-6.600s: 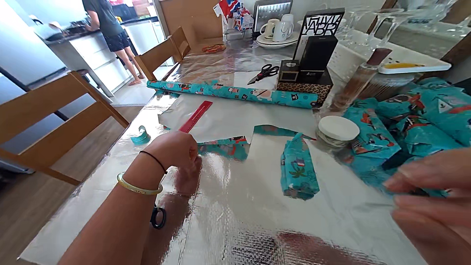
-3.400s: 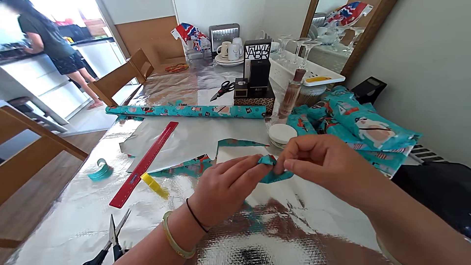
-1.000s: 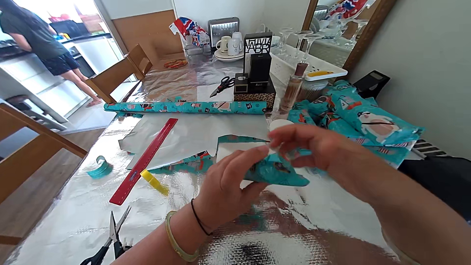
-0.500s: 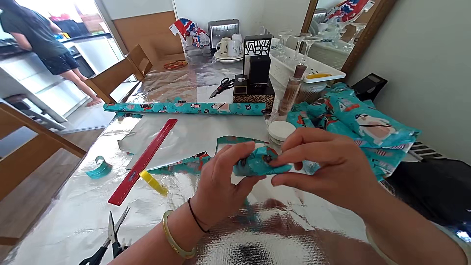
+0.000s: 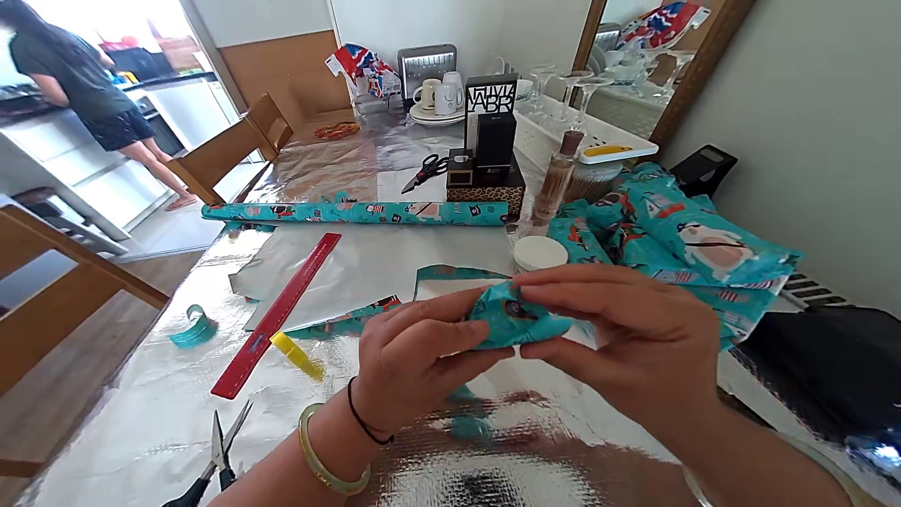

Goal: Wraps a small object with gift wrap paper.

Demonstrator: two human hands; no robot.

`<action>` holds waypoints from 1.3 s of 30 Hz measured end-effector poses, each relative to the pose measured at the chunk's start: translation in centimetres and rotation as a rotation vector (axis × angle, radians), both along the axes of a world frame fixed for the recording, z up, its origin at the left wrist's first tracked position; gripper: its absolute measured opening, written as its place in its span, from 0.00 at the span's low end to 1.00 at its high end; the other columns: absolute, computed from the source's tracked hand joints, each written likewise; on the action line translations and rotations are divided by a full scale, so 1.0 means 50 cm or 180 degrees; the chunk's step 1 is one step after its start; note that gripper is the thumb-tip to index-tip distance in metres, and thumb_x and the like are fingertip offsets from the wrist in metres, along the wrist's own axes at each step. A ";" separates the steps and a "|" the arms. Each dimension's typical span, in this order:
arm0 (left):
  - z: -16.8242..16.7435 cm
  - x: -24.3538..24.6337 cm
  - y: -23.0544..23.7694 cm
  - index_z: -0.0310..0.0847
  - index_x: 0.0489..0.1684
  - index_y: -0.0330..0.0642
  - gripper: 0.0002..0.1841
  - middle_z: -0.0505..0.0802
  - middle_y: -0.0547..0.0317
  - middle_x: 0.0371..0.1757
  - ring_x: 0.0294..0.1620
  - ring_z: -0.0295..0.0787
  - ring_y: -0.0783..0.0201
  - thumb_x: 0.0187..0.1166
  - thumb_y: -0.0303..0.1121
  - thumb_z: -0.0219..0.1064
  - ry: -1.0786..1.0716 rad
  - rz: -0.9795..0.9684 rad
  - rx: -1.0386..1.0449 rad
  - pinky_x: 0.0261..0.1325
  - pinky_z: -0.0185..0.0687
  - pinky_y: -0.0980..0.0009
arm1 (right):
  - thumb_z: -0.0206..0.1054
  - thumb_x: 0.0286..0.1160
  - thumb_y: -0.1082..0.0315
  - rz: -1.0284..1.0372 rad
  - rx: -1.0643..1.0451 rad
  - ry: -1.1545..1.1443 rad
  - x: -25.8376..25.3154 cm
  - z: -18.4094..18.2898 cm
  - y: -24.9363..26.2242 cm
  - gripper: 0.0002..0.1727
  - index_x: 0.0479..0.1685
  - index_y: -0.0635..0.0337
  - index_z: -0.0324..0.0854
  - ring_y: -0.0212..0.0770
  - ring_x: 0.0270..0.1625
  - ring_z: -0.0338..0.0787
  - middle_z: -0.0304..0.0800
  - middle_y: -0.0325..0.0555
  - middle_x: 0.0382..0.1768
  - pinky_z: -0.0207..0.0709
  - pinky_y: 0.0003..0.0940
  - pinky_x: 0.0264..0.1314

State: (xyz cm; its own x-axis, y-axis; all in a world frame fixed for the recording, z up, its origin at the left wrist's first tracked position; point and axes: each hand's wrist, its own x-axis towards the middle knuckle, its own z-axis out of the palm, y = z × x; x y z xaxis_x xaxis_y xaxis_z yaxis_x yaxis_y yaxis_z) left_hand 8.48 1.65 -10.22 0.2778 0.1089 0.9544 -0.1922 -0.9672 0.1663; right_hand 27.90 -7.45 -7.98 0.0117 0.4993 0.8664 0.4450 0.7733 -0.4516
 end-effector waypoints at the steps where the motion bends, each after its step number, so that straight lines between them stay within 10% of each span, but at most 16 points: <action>1: -0.001 -0.001 0.002 0.79 0.48 0.43 0.20 0.94 0.59 0.57 0.56 0.95 0.66 0.64 0.28 0.85 -0.0009 0.0019 -0.0014 0.56 0.95 0.71 | 0.83 0.65 0.59 -0.0025 -0.0042 0.0073 -0.007 -0.004 -0.001 0.18 0.54 0.53 0.92 0.30 0.57 0.94 0.95 0.33 0.55 0.91 0.24 0.58; 22: 0.006 -0.021 0.021 0.81 0.46 0.43 0.17 0.94 0.59 0.59 0.59 0.94 0.65 0.66 0.28 0.84 0.0020 0.0355 0.0214 0.59 0.94 0.70 | 0.59 0.83 0.45 0.1119 -0.1229 0.0680 -0.054 -0.030 -0.015 0.37 0.89 0.46 0.59 0.37 0.84 0.70 0.69 0.36 0.84 0.69 0.40 0.84; 26: 0.011 -0.022 0.016 0.77 0.50 0.43 0.15 0.92 0.58 0.62 0.64 0.92 0.64 0.72 0.27 0.79 0.0135 0.0307 0.0435 0.65 0.91 0.69 | 0.62 0.80 0.40 0.1871 -0.1902 0.1739 -0.047 -0.018 -0.014 0.38 0.87 0.47 0.66 0.34 0.77 0.79 0.78 0.36 0.77 0.75 0.35 0.76; 30: 0.006 -0.018 0.013 0.77 0.51 0.43 0.16 0.92 0.57 0.63 0.66 0.92 0.61 0.72 0.25 0.78 0.0102 0.0044 0.0326 0.66 0.92 0.65 | 0.39 0.92 0.47 0.1990 -0.2273 0.2088 -0.018 -0.003 -0.005 0.30 0.79 0.51 0.76 0.36 0.74 0.82 0.83 0.40 0.73 0.76 0.35 0.75; 39: -0.005 -0.012 0.009 0.79 0.53 0.45 0.15 0.91 0.61 0.66 0.67 0.91 0.61 0.74 0.26 0.77 0.0097 -0.0296 0.0029 0.68 0.91 0.62 | 0.70 0.80 0.56 0.1879 -0.1864 0.1509 0.005 0.010 -0.006 0.11 0.48 0.49 0.92 0.28 0.54 0.89 0.90 0.37 0.52 0.85 0.23 0.55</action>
